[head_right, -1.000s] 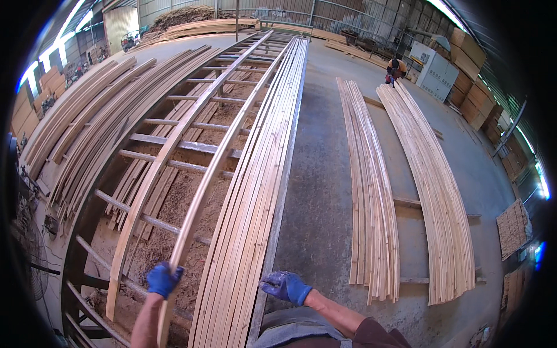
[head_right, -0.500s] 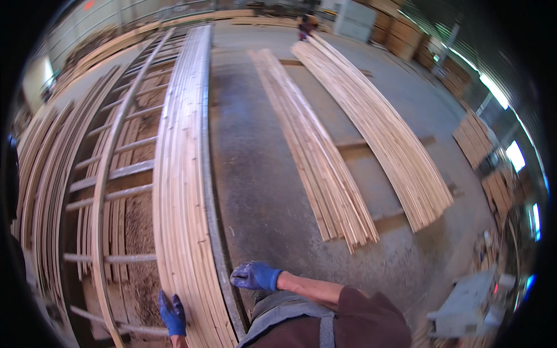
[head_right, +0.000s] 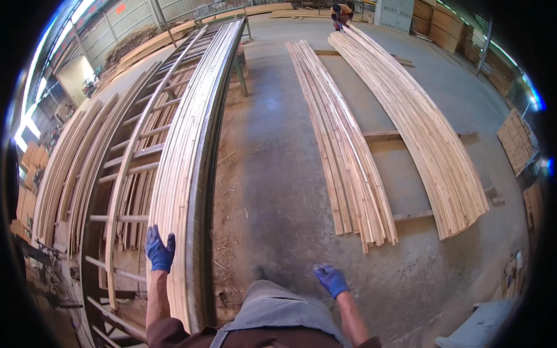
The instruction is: The person picks up long wooden planks from a pile on the floor and places them onto a metal rack. They repeat this process, stacking the planks one by one to build a neat pile on the rack.
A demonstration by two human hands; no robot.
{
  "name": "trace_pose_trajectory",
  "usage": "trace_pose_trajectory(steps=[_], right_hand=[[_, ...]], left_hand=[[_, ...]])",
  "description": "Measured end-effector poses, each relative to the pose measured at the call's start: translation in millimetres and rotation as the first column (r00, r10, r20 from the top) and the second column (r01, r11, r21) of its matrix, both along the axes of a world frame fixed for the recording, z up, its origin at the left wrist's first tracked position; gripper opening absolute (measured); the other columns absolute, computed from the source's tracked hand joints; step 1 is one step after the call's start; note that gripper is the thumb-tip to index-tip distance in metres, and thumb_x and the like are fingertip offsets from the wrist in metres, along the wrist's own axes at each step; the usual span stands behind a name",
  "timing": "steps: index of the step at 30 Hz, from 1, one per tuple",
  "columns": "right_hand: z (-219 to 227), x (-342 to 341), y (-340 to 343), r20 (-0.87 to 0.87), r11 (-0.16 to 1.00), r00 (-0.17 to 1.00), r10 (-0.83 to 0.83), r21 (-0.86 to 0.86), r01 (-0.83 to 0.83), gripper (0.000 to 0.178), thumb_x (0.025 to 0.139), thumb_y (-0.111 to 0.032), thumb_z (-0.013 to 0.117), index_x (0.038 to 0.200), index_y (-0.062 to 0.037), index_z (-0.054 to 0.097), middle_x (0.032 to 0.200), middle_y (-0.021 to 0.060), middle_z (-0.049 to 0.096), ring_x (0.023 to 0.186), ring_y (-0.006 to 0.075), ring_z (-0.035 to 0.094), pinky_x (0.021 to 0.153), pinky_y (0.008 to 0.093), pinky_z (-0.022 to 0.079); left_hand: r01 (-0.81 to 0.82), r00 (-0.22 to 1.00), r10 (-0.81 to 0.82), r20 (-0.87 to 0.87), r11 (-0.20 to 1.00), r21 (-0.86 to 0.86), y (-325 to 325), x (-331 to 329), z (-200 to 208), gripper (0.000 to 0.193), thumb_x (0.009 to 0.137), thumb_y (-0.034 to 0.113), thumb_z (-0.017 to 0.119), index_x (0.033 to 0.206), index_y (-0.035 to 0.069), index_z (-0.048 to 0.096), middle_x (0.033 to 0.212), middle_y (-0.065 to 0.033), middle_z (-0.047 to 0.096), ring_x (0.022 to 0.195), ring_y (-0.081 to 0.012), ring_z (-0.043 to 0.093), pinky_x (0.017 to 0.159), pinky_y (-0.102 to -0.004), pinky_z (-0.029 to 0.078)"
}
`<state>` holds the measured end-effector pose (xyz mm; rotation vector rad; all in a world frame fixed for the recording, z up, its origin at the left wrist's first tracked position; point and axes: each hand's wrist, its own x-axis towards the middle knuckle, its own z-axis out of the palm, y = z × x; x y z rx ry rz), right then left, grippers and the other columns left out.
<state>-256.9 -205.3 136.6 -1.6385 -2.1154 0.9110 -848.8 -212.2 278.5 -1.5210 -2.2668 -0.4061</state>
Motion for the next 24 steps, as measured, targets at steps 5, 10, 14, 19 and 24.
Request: trace_pose_trajectory(steps=[5,10,14,19,24], right_hand=[[-23,134,-65,-0.008,0.954,0.969,-0.245,-0.179,0.240,0.037,0.093,-0.043,0.062,0.106,-0.0103,0.074,0.106,0.0192,0.071,0.102,0.0397,0.067,0.088,0.0462,0.053],[-57,221,-62,-0.046,0.937,0.965,-0.258,-0.256,0.238,0.038,0.092,-0.044,0.064,0.101,-0.0093,0.074,0.103,0.0197,0.072,0.096,0.0411,0.068,0.084,0.0478,0.053],[-100,300,-64,-0.104,0.840,0.878,-0.467,-0.361,0.404,0.037,0.092,-0.044,0.065,0.105,-0.0106,0.075,0.104,0.0177,0.073,0.093,0.0367,0.070,0.084,0.0456,0.054],[-134,400,-179,-0.215,0.425,0.411,-0.886,-0.728,0.537,0.029,0.099,-0.034,0.062,0.109,-0.0099,0.074,0.105,0.0105,0.076,0.086,0.0238,0.072,0.075,0.0374,0.055],[-157,518,-265,0.109,-0.150,-0.115,-0.987,-0.879,0.452,0.035,0.098,-0.041,0.057,0.113,-0.0118,0.069,0.103,0.0087,0.076,0.082,0.0215,0.070,0.070,0.0343,0.053]], left_hand=[[-0.190,0.965,0.239,0.110,0.921,-0.340,-24,30,-75,0.102,0.088,0.065,0.063,0.152,-0.009,0.035,0.158,-0.0311,0.033,0.151,-0.0415,0.026,0.125,-0.0485,0.018],[-0.214,0.895,0.392,0.214,0.797,-0.564,40,52,-6,0.094,0.093,0.062,0.059,0.147,-0.012,0.040,0.148,-0.0325,0.047,0.140,-0.0411,0.045,0.117,-0.0424,0.036],[0.214,0.951,-0.159,0.264,0.957,-0.196,121,201,-64,0.063,0.093,0.034,0.071,0.138,-0.007,0.054,0.140,-0.0272,0.058,0.132,-0.0372,0.054,0.113,-0.0403,0.040],[0.834,0.495,-0.089,0.865,0.330,-0.443,167,502,-221,0.044,0.097,0.038,0.065,0.122,0.003,0.068,0.111,-0.0220,0.073,0.099,-0.0337,0.070,0.089,-0.0437,0.053],[0.842,-0.448,-0.564,0.694,-0.527,0.115,161,843,-247,0.034,0.098,0.024,0.065,0.127,0.006,0.065,0.129,-0.0203,0.064,0.113,-0.0322,0.065,0.099,-0.0372,0.053]])
